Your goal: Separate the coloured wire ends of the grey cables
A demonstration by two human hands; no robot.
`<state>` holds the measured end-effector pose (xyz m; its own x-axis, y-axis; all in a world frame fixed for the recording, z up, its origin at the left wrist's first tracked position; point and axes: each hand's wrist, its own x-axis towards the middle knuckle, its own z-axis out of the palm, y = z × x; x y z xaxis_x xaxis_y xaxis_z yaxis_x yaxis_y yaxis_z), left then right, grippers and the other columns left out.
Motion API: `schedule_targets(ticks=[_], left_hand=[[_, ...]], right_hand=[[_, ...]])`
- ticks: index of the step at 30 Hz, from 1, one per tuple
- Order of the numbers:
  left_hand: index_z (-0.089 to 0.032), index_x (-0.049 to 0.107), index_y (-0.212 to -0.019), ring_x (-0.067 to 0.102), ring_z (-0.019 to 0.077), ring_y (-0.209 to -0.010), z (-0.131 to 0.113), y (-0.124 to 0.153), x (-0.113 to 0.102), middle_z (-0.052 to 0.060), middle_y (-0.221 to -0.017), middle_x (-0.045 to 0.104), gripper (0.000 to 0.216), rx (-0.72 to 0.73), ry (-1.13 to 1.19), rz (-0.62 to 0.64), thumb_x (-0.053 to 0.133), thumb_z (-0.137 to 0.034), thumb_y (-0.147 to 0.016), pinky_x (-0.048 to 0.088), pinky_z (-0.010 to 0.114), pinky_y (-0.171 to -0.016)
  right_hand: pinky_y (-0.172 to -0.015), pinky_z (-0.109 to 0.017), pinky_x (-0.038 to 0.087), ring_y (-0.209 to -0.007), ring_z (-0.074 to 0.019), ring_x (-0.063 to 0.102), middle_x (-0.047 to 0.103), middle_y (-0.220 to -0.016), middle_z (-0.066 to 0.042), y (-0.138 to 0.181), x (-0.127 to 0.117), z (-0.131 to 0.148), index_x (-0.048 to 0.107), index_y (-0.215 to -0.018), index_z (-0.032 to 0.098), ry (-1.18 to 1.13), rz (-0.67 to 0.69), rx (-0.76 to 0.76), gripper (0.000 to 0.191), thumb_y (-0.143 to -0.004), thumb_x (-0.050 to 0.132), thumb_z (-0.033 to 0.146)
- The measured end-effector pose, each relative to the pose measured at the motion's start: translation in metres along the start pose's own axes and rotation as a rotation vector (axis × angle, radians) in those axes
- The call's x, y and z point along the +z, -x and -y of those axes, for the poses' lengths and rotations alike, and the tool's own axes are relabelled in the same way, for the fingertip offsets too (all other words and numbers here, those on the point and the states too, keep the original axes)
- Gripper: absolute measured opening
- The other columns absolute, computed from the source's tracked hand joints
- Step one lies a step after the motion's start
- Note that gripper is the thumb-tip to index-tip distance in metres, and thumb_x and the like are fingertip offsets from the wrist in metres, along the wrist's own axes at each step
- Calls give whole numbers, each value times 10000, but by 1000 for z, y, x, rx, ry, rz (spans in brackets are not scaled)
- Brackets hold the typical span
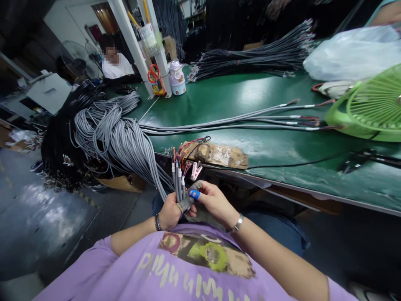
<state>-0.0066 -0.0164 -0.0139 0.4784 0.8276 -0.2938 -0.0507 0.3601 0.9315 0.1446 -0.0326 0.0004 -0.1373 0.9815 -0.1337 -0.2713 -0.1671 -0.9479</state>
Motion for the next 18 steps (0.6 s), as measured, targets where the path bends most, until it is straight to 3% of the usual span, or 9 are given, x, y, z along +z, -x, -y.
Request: schedule_targets(ticks=[3,10,18], left_hand=[[-134,564,-802,609,150,-469,3,1,-4,32,-583,642,469,-6,-15,-32,742,-543,-657,485,261,-486],[-155,532,-805,593,146,-426,-1,-4,1,-1,-535,616,487,19,187,-266,756,-542,-614,418,218,-412],[-156,527,-809,570,124,-399,-3,-6,3,-14,-524,611,488,25,234,-287,762,-537,-615,406,198,-394]], right_hand=[[-525,-265,371,-502,-111,455,544,-539,27,-5,1,-1,557,-672,187,61,-42,27,393,-650,745,531],[-512,-253,329,-522,-94,381,495,-567,36,-5,-3,-4,572,-671,170,129,-164,35,450,-613,745,581],[-523,-258,360,-538,-98,420,514,-604,20,-5,-3,-5,586,-692,171,116,-166,-6,411,-655,742,549]])
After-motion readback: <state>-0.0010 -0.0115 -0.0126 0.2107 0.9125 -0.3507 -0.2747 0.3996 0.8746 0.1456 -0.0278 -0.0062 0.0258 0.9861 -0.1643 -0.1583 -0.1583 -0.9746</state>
